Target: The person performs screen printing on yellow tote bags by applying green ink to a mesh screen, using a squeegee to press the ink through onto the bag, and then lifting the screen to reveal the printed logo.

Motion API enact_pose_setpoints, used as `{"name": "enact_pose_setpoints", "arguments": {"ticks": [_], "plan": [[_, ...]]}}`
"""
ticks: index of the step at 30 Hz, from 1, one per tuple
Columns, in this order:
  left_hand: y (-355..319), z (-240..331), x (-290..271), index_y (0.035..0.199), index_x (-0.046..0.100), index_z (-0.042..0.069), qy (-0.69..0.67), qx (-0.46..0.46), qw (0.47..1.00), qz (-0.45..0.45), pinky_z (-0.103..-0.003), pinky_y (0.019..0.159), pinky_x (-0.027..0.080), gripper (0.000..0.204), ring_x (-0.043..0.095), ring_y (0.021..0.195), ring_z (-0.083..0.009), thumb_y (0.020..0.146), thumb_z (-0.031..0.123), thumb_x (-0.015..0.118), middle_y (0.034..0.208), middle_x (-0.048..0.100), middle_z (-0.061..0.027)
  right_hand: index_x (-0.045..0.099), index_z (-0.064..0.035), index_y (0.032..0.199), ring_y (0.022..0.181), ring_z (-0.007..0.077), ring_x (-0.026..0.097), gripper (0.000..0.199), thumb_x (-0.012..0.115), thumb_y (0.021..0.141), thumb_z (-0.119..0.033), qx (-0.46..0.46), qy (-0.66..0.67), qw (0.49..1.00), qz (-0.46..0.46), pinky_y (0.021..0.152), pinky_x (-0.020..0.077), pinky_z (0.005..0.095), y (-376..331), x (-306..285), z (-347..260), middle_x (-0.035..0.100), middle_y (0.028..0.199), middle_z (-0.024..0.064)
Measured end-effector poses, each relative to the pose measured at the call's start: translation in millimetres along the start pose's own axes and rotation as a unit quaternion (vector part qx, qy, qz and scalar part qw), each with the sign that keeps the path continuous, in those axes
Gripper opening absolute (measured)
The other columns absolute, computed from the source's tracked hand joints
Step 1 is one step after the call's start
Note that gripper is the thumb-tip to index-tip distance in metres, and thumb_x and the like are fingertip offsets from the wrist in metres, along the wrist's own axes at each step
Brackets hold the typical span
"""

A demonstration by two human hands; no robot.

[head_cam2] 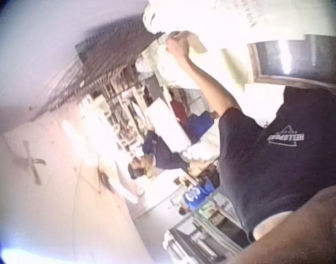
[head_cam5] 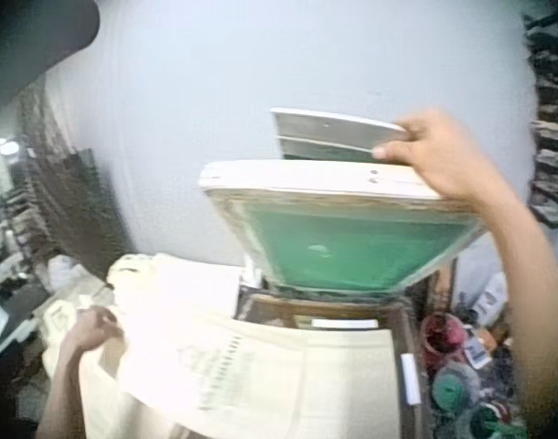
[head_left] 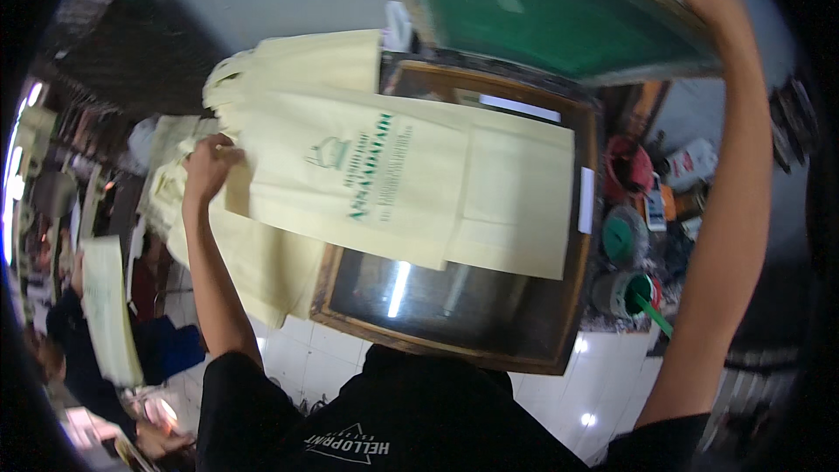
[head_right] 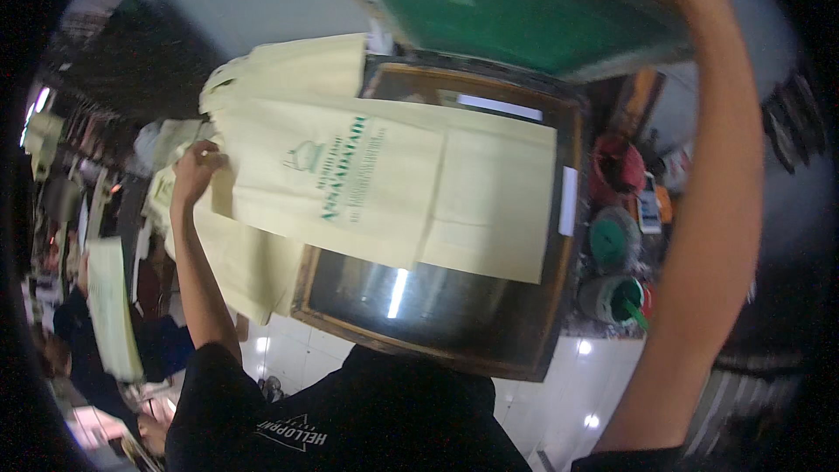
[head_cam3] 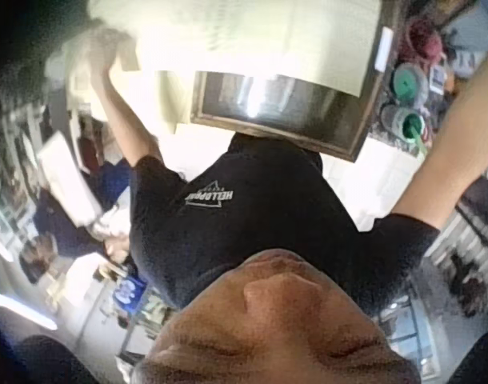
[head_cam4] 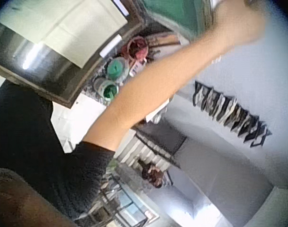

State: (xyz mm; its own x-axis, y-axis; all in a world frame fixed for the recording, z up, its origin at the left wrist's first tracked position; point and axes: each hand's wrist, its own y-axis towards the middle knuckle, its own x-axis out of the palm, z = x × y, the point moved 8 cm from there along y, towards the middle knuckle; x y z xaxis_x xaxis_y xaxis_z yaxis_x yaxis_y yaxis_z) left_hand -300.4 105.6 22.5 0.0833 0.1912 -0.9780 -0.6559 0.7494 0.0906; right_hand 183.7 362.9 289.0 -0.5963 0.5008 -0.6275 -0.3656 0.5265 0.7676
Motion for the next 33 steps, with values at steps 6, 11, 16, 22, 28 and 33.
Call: {"name": "enact_pose_setpoints", "arguments": {"ticks": [6,11,16,22,28,33], "plan": [[-5,-43,-43,0.139,0.053,0.002,-0.067,0.040,0.933,0.351,-0.051,0.103,0.042,0.065,0.061,0.118,-0.0399,0.084,0.027,0.076,0.126,0.065,-0.0223,0.065,-0.0043,0.131,0.092,0.0187,0.069,0.056,0.056,0.100,-0.049,-0.068,-0.023,0.997,-0.006,0.092,0.0495,0.0358,38,30,82,0.073,0.107,0.0128],[-37,202,112,0.148,0.042,0.004,-0.270,0.142,0.952,0.022,-0.053,0.113,0.034,0.077,0.045,0.134,-0.0440,0.086,0.036,0.075,0.144,0.049,-0.0284,0.063,-0.0002,0.133,0.097,0.0206,0.069,0.065,0.058,0.097,-0.055,0.022,-0.034,0.995,-0.092,0.092,0.0498,0.0324,42,35,86,0.072,0.112,0.0160],[-95,394,195,0.152,0.034,-0.002,-0.239,0.341,0.900,-0.128,-0.061,0.121,0.015,0.086,0.025,0.151,-0.0396,0.092,0.053,0.063,0.159,0.031,-0.0279,0.063,-0.0004,0.133,0.103,0.0256,0.069,0.066,0.057,0.097,-0.055,0.044,-0.082,0.987,-0.133,0.095,0.0488,0.0342,40,27,67,0.070,0.120,0.0204],[-109,469,229,0.156,0.027,-0.001,-0.190,0.370,0.893,-0.171,-0.062,0.121,0.011,0.097,0.012,0.153,-0.0435,0.089,0.060,0.062,0.162,0.018,-0.0316,0.069,0.0007,0.121,0.098,0.0339,0.070,0.056,0.060,0.095,-0.048,-0.122,-0.049,0.990,-0.050,0.089,0.0513,0.0395,44,19,69,0.071,0.114,0.0212],[-97,476,236,0.161,0.021,0.012,-0.116,0.337,0.914,-0.192,-0.062,0.121,-0.003,0.104,-0.006,0.154,-0.0440,0.085,0.073,0.058,0.167,-0.001,-0.0263,0.076,0.0055,0.096,0.080,0.0346,0.070,0.040,0.070,0.090,-0.034,0.021,-0.030,0.996,-0.085,0.080,0.0549,0.0445,33,12,33,0.073,0.089,0.0249],[-107,509,247,0.162,0.019,0.017,-0.069,0.347,0.907,-0.228,-0.067,0.118,-0.005,0.106,-0.011,0.154,-0.0441,0.084,0.079,0.054,0.167,-0.003,-0.0250,0.075,0.0074,0.101,0.086,0.0365,0.071,0.043,0.072,0.088,-0.033,-0.010,0.010,0.997,-0.071,0.084,0.0548,0.0437,27,0,34,0.073,0.095,0.0273]]}}
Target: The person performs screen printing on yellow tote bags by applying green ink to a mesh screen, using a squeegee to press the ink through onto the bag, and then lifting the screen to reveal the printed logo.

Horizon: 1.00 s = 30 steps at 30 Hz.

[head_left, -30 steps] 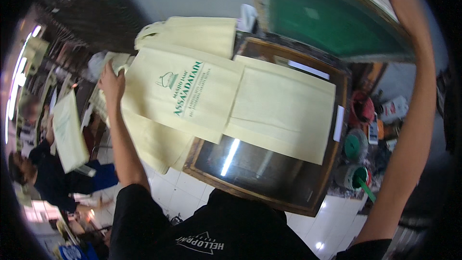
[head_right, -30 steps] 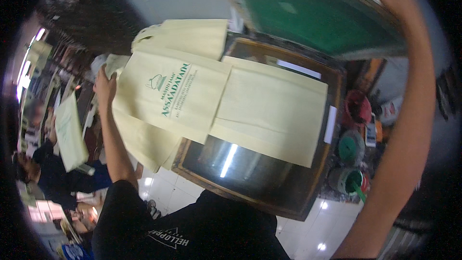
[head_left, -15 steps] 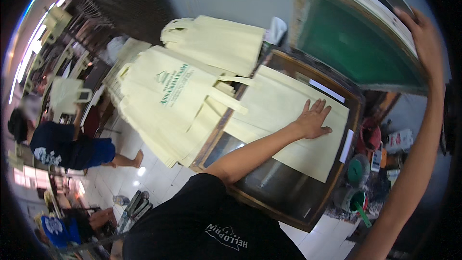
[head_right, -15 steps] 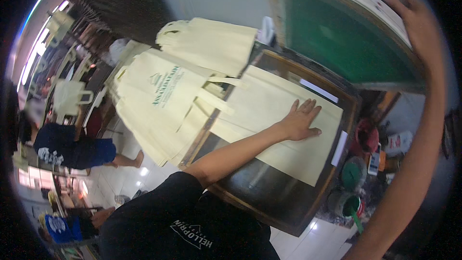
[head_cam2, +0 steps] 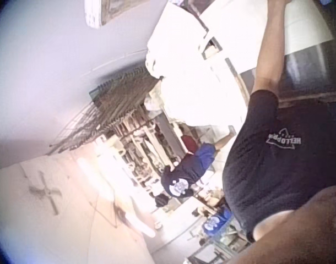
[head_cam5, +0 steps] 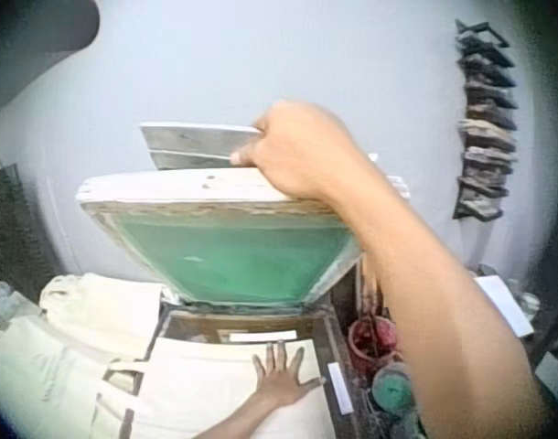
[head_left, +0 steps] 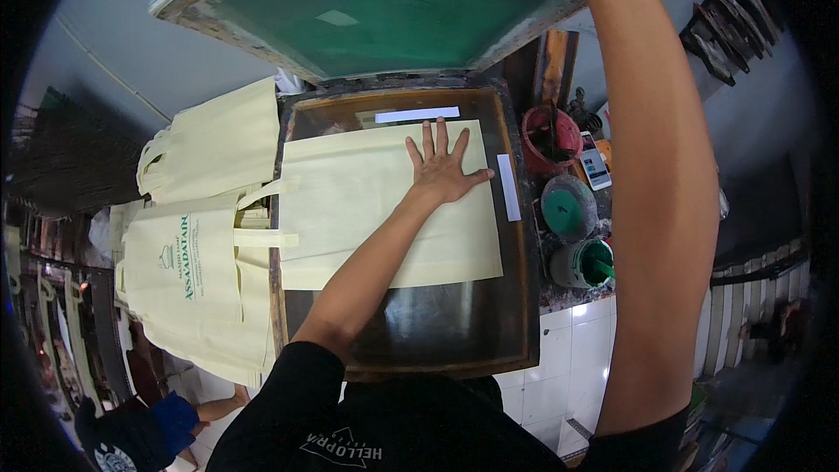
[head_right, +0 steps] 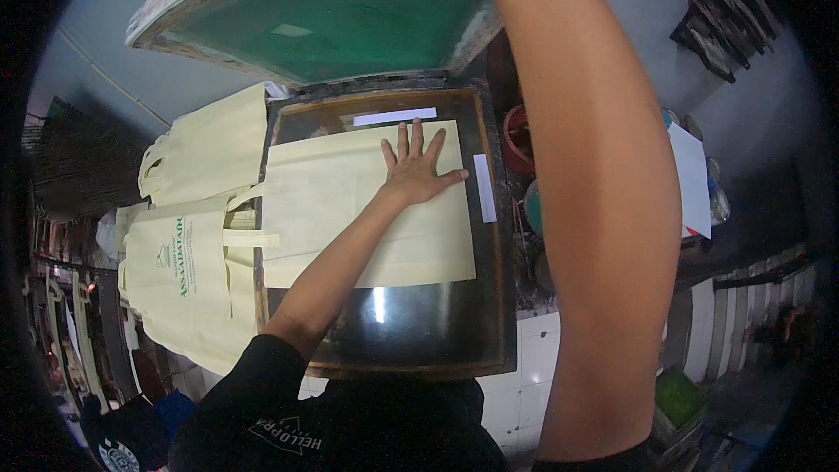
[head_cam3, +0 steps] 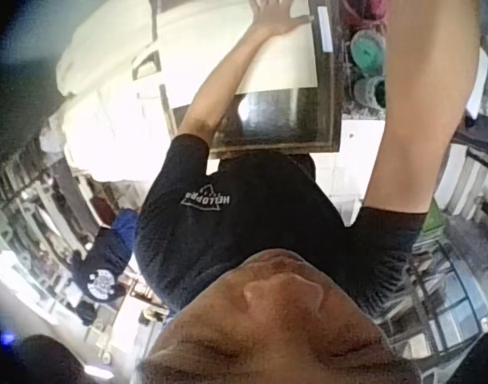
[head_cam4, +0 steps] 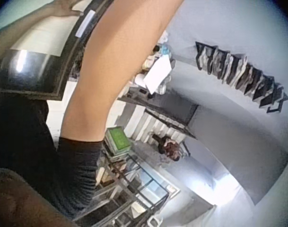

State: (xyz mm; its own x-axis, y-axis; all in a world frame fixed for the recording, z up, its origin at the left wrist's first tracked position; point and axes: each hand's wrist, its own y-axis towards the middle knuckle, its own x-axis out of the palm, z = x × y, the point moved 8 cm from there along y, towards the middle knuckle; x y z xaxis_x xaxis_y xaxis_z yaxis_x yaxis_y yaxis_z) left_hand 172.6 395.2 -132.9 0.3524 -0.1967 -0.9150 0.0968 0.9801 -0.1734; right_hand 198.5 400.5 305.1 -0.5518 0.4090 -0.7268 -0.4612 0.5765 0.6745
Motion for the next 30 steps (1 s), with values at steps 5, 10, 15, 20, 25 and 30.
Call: {"name": "enact_pose_setpoints", "arguments": {"ticks": [5,10,15,20,25,30], "plan": [[10,8,9,0.163,0.018,0.018,0.021,-0.002,1.000,-0.006,-0.069,0.117,-0.007,0.109,-0.013,0.153,-0.0440,0.082,0.082,0.053,0.167,-0.005,-0.0245,0.075,0.0062,0.104,0.090,0.0361,0.071,0.042,0.072,0.088,-0.032,-0.020,-0.002,1.000,0.009,0.087,0.0543,0.0434,3,3,1,0.074,0.098,0.0264],[13,10,6,0.163,0.018,0.022,0.026,-0.023,0.999,-0.023,-0.073,0.114,-0.007,0.109,-0.015,0.152,-0.0457,0.080,0.083,0.055,0.167,-0.006,-0.0242,0.075,0.0057,0.105,0.089,0.0341,0.071,0.038,0.072,0.090,-0.029,0.013,0.019,0.999,-0.033,0.086,0.0547,0.0436,0,5,-1,0.074,0.100,0.0256],[14,12,7,0.163,0.013,0.028,0.016,-0.066,0.996,-0.052,-0.079,0.107,-0.010,0.111,-0.021,0.150,-0.0495,0.078,0.084,0.055,0.167,-0.012,-0.0227,0.075,0.0057,0.105,0.087,0.0326,0.071,0.036,0.072,0.090,-0.027,0.017,0.039,0.999,-0.017,0.085,0.0549,0.0436,-3,3,-3,0.074,0.098,0.0259],[20,23,3,0.163,0.012,0.027,0.016,-0.066,0.994,-0.081,-0.079,0.110,-0.006,0.114,-0.017,0.151,-0.0491,0.076,0.085,0.058,0.168,-0.008,-0.0227,0.074,0.0083,0.106,0.085,0.0339,0.071,0.039,0.072,0.090,-0.027,0.020,0.014,0.999,-0.031,0.084,0.0551,0.0440,-6,-7,-5,0.074,0.095,0.0266],[7,6,-30,0.162,0.018,0.013,-0.040,-0.072,0.996,0.020,-0.071,0.117,0.010,0.109,0.002,0.154,-0.0470,0.083,0.075,0.061,0.165,0.013,-0.0277,0.074,0.0072,0.106,0.080,0.0358,0.070,0.038,0.072,0.090,-0.027,0.043,0.080,0.995,-0.049,0.079,0.0557,0.0440,-17,8,-19,0.074,0.092,0.0263],[-99,29,-124,0.139,0.049,-0.009,-0.634,0.197,0.741,0.104,-0.038,0.104,0.048,0.066,0.066,0.116,-0.0314,0.097,0.038,0.067,0.131,0.063,-0.0257,0.073,-0.0010,0.106,0.083,0.0327,0.069,0.039,0.064,0.093,-0.037,0.071,0.001,0.989,-0.127,0.079,0.0527,0.0468,-82,3,-13,0.073,0.094,0.0183]]}}
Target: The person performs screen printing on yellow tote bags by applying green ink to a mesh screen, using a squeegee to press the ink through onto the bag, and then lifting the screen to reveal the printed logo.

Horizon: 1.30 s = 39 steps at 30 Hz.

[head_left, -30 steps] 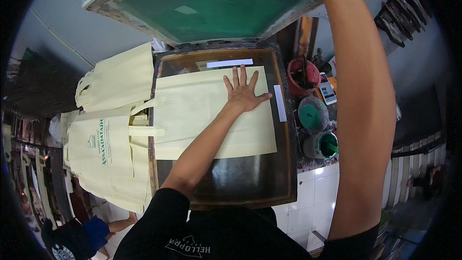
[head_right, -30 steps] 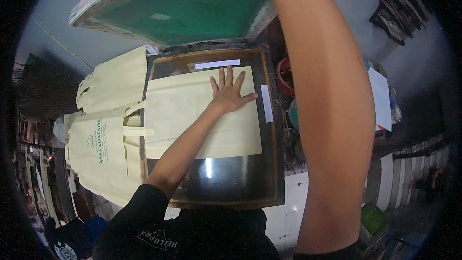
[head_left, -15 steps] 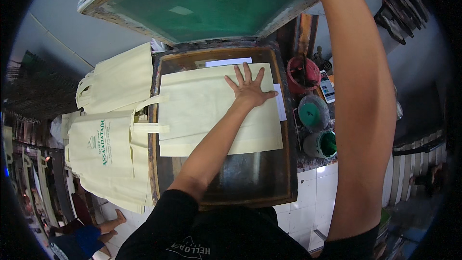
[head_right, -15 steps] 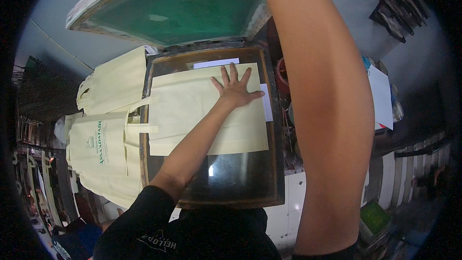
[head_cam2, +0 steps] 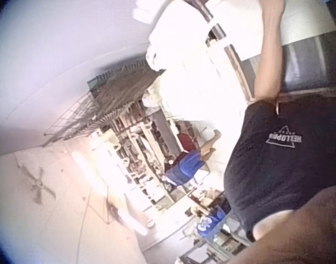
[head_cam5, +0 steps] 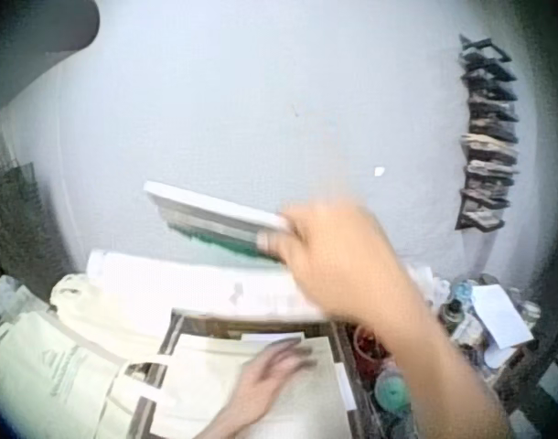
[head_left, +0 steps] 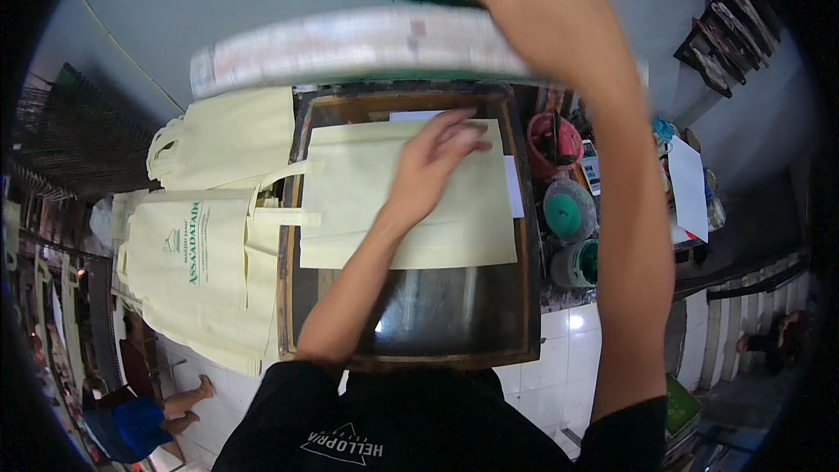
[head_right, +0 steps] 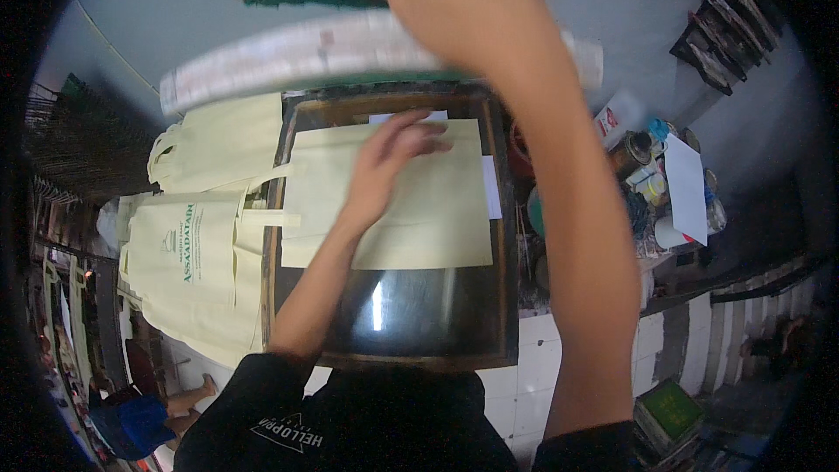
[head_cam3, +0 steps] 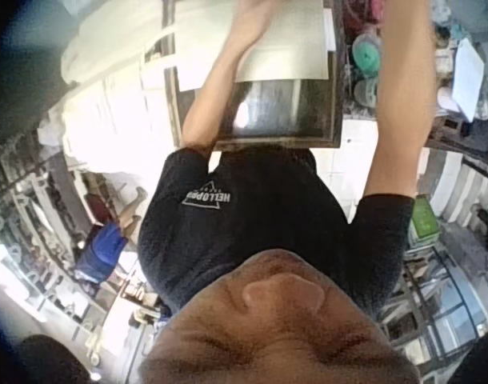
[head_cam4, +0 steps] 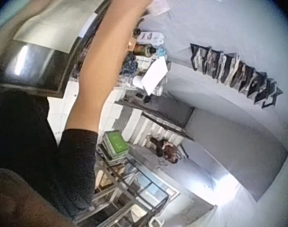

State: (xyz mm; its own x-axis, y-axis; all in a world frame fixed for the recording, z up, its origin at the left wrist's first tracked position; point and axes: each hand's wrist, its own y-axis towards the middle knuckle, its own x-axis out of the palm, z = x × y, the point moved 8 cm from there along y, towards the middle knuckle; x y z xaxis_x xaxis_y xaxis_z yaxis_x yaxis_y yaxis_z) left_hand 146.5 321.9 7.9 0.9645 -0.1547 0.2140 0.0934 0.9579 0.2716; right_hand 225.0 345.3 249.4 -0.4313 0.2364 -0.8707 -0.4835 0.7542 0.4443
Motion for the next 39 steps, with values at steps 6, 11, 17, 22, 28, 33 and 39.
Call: {"name": "enact_pose_setpoints", "arguments": {"ticks": [6,11,17,22,28,33,39], "plan": [[-204,14,-54,0.109,0.064,-0.008,-0.082,-0.146,0.981,0.097,-0.036,0.077,0.058,0.026,0.073,0.082,-0.0243,0.099,0.015,0.063,0.095,0.074,-0.0206,0.068,-0.0007,0.104,0.086,0.0343,0.070,0.022,0.075,0.084,-0.008,-0.111,0.155,0.979,0.068,0.076,0.0570,0.0407,-161,99,-33,0.073,0.098,0.0153],[-273,-81,-55,0.094,0.071,-0.006,-0.072,-0.260,0.949,0.160,-0.030,0.069,0.055,0.027,0.067,0.068,-0.0174,0.098,0.021,0.066,0.089,0.075,-0.0172,0.064,-0.0023,0.098,0.086,0.0315,0.069,0.016,0.069,0.088,-0.015,-0.143,0.080,0.986,-0.018,0.071,0.0570,0.0399,-222,206,-28,0.069,0.094,0.0149],[-280,-88,-61,0.086,0.072,-0.003,-0.069,-0.325,0.927,0.172,-0.027,0.062,0.051,0.030,0.064,0.062,-0.0127,0.097,0.025,0.069,0.076,0.072,-0.0113,0.065,-0.0029,0.086,0.076,0.0335,0.067,0.017,0.070,0.090,-0.019,-0.100,0.128,0.978,-0.129,0.064,0.0527,0.0435,-194,194,-22,0.068,0.081,0.0131],[-279,-87,-59,0.084,0.071,-0.003,-0.066,-0.327,0.927,0.173,-0.027,0.057,0.050,0.030,0.064,0.059,-0.0131,0.096,0.024,0.069,0.074,0.071,-0.0110,0.064,-0.0044,0.087,0.075,0.0329,0.067,0.017,0.070,0.090,-0.020,-0.100,0.135,0.954,-0.248,0.062,0.0520,0.0430,-226,201,-35,0.068,0.080,0.0119],[-284,-92,-58,0.085,0.069,-0.004,-0.090,-0.328,0.923,0.180,-0.026,0.053,0.049,0.027,0.063,0.054,-0.0141,0.097,0.020,0.069,0.072,0.070,-0.0114,0.061,-0.0070,0.089,0.073,0.0310,0.067,0.016,0.068,0.090,-0.021,-0.158,0.084,0.975,-0.134,0.061,0.0519,0.0431,-232,215,-41,0.067,0.080,0.0114],[-286,-90,-61,0.086,0.069,-0.004,-0.079,-0.353,0.916,0.173,-0.028,0.052,0.051,0.026,0.064,0.055,-0.0151,0.097,0.020,0.069,0.072,0.070,-0.0123,0.062,-0.0070,0.089,0.072,0.0352,0.067,0.023,0.066,0.093,-0.029,-0.159,0.053,0.979,-0.117,0.062,0.0519,0.0461,-141,274,9,0.067,0.076,0.0153],[-281,-84,-59,0.109,0.065,-0.008,-0.222,-0.422,0.863,0.167,-0.033,0.072,0.059,0.028,0.074,0.083,-0.0270,0.098,0.018,0.062,0.097,0.073,-0.0223,0.071,-0.0078,0.107,0.092,0.0419,0.068,0.034,0.066,0.093,-0.039,-0.049,0.049,0.976,-0.208,0.082,0.0517,0.0525,-2,317,92,0.072,0.092,0.0211]]}}
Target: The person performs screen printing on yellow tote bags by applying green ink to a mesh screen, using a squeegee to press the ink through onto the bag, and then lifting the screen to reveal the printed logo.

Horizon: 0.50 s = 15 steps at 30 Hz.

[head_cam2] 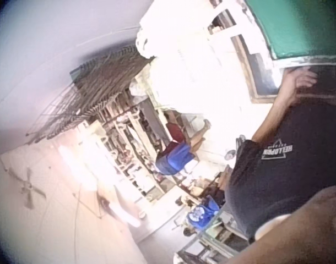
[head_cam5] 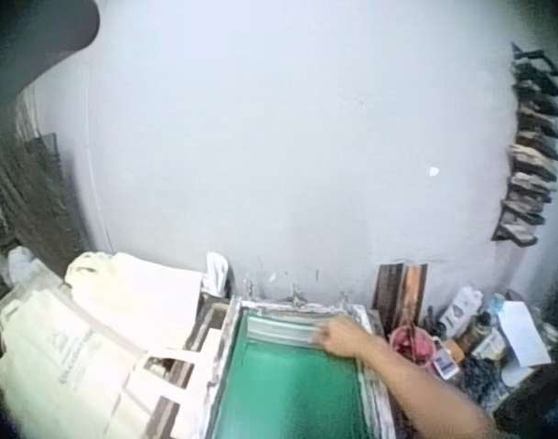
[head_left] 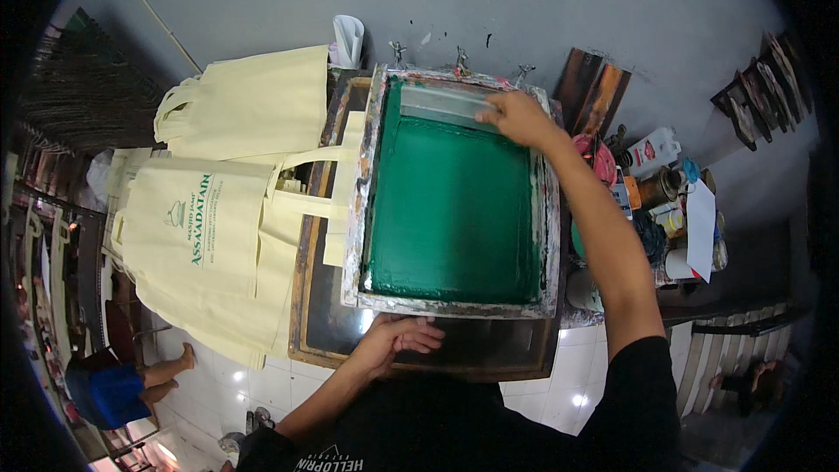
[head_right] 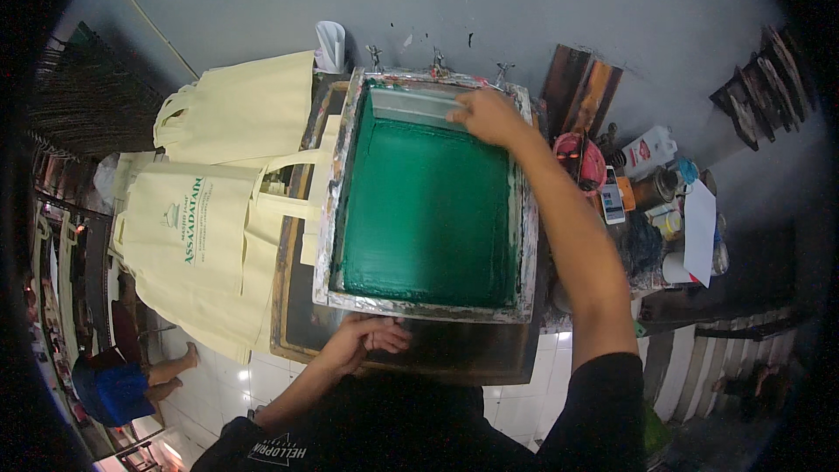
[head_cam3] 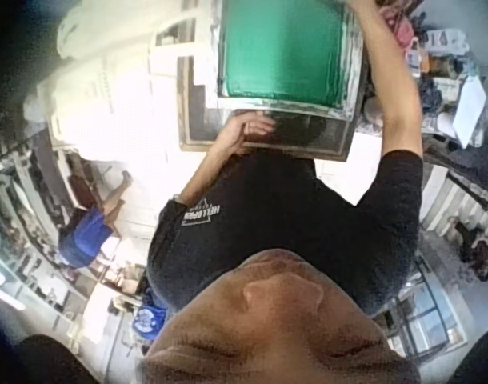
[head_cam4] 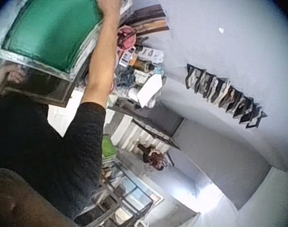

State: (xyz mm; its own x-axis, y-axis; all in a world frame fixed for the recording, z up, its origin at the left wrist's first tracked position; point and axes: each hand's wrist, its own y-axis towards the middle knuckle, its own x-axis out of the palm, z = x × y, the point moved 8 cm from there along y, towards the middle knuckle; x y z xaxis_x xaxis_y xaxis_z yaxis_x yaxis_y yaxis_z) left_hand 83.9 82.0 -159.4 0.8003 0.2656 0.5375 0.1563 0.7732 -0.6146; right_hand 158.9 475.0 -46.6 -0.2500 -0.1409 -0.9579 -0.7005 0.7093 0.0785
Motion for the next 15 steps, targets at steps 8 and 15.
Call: {"name": "enact_pose_setpoints", "arguments": {"ticks": [8,15], "plan": [[0,73,36,0.114,0.068,0.001,0.207,0.087,0.964,-0.141,-0.030,0.084,0.054,0.021,0.068,0.092,-0.0161,0.103,0.014,0.056,0.102,0.073,-0.0083,0.074,-0.0078,0.105,0.092,0.0403,0.069,0.054,0.062,0.091,-0.058,0.061,-0.053,0.997,0.010,0.083,0.0528,0.0504,49,-2,20,0.072,0.091,0.0212],[80,309,71,0.119,0.065,0.001,0.590,0.629,0.473,0.182,-0.042,0.096,0.050,0.035,0.064,0.112,-0.0368,0.090,0.021,0.071,0.121,0.068,-0.0196,0.073,-0.0065,0.090,0.076,0.0388,0.070,0.060,0.060,0.089,-0.065,-0.003,-0.083,0.990,0.118,0.068,0.0540,0.0512,13,3,-22,0.072,0.082,0.0167]]}}
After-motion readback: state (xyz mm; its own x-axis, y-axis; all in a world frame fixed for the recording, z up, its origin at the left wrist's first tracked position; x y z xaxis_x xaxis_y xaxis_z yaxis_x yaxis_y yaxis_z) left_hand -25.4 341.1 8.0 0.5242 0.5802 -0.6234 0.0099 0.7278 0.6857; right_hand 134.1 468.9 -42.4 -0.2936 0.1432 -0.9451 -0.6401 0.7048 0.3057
